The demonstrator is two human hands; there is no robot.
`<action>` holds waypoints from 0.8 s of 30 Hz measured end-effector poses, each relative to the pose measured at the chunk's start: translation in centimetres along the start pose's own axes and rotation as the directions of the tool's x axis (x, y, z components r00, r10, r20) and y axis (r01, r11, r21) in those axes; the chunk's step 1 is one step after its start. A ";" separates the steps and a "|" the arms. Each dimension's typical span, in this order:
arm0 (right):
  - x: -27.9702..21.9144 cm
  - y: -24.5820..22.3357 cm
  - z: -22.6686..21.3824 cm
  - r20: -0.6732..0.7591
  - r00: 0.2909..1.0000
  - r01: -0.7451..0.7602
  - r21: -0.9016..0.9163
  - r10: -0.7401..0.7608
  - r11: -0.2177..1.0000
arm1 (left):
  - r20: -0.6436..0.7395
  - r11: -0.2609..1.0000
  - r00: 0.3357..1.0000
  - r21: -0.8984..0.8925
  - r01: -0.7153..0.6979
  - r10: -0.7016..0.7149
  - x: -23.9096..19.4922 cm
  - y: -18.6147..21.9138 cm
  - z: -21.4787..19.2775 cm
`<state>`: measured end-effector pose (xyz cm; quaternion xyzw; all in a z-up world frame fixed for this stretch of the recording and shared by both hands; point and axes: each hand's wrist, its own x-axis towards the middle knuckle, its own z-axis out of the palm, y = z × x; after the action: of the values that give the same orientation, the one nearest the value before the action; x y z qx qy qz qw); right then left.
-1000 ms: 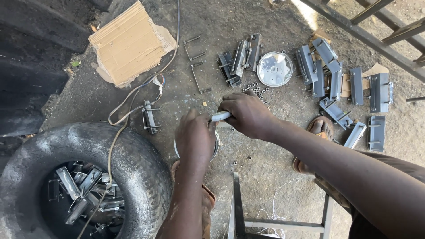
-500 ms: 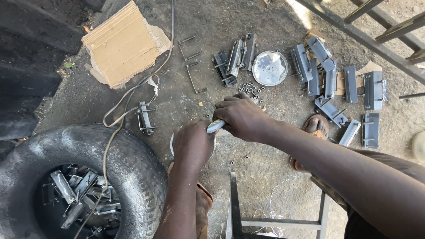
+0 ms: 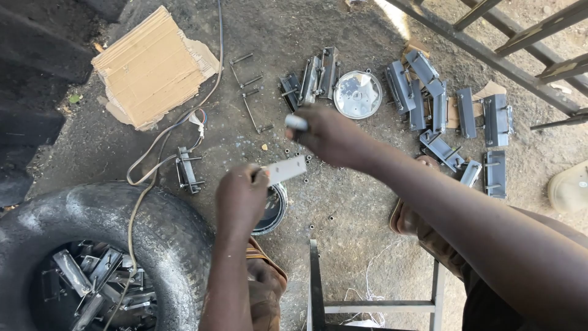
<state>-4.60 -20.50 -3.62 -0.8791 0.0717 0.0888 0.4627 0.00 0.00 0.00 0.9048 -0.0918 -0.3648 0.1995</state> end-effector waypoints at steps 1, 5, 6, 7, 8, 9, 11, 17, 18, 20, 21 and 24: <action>-0.1 -0.3 -0.6 -0.001 1.000 -0.003 0.000 0.003 1.000 | 0.002 1.000 1.000 0.000 -0.002 0.002 0.2 -0.1 -0.3; -0.1 -0.6 -2.7 -0.149 0.987 -0.045 0.126 0.063 0.991 | -0.214 0.994 0.977 -0.112 0.001 -0.025 1.3 -1.1 -1.4; -0.1 -0.6 -3.1 -0.178 0.981 -0.059 0.132 0.083 0.989 | -0.276 0.988 0.960 -0.151 -0.004 -0.039 1.7 -1.5 -1.6; -0.2 -0.3 -3.1 -0.176 0.981 -0.060 0.131 0.082 0.990 | -0.275 0.988 0.961 -0.154 -0.003 -0.040 1.6 -1.5 -1.7; -0.3 0.0 -3.2 -0.162 0.977 -0.111 0.167 0.138 0.980 | -0.301 0.980 0.951 -0.198 0.002 -0.063 1.5 -1.6 -1.8; -0.4 0.3 -3.2 -0.148 0.970 -0.161 0.203 0.193 0.966 | -0.327 0.971 0.941 -0.241 0.005 -0.085 1.4 -1.7 -1.9; 0.2 2.3 -3.3 -0.171 0.946 -0.238 0.216 0.276 0.947 | -0.336 0.952 0.935 -0.307 0.006 -0.114 1.8 -2.2 -1.5; 2.7 19.2 1.3 -0.196 0.753 -0.500 0.450 0.628 0.740 | -0.278 0.882 0.938 -0.467 0.057 -0.208 2.7 -3.0 -0.4; 3.1 22.8 2.4 -0.165 0.691 -0.532 0.543 0.704 0.650 | -0.264 0.866 0.939 -0.495 0.066 -0.222 2.8 -2.9 -0.2; 2.1 27.1 4.0 -0.166 0.617 -0.503 0.668 0.769 0.548 | -0.252 0.837 0.939 -0.544 0.062 -0.233 2.5 -1.3 -0.3; 1.4 29.2 5.3 -0.146 0.542 -0.453 0.779 0.828 0.434 | -0.240 0.807 0.939 -0.588 0.062 -0.248 2.1 -0.7 -0.3; -0.2 30.9 6.5 -0.097 0.401 -0.265 0.940 0.911 0.217 | -0.240 0.745 0.933 -0.666 0.042 -0.268 0.8 1.7 -1.5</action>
<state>-11.79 -32.46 -31.90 -0.4000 0.6231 -0.0832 0.6670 1.62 -1.36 1.25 0.8299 0.1508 -0.2374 0.4818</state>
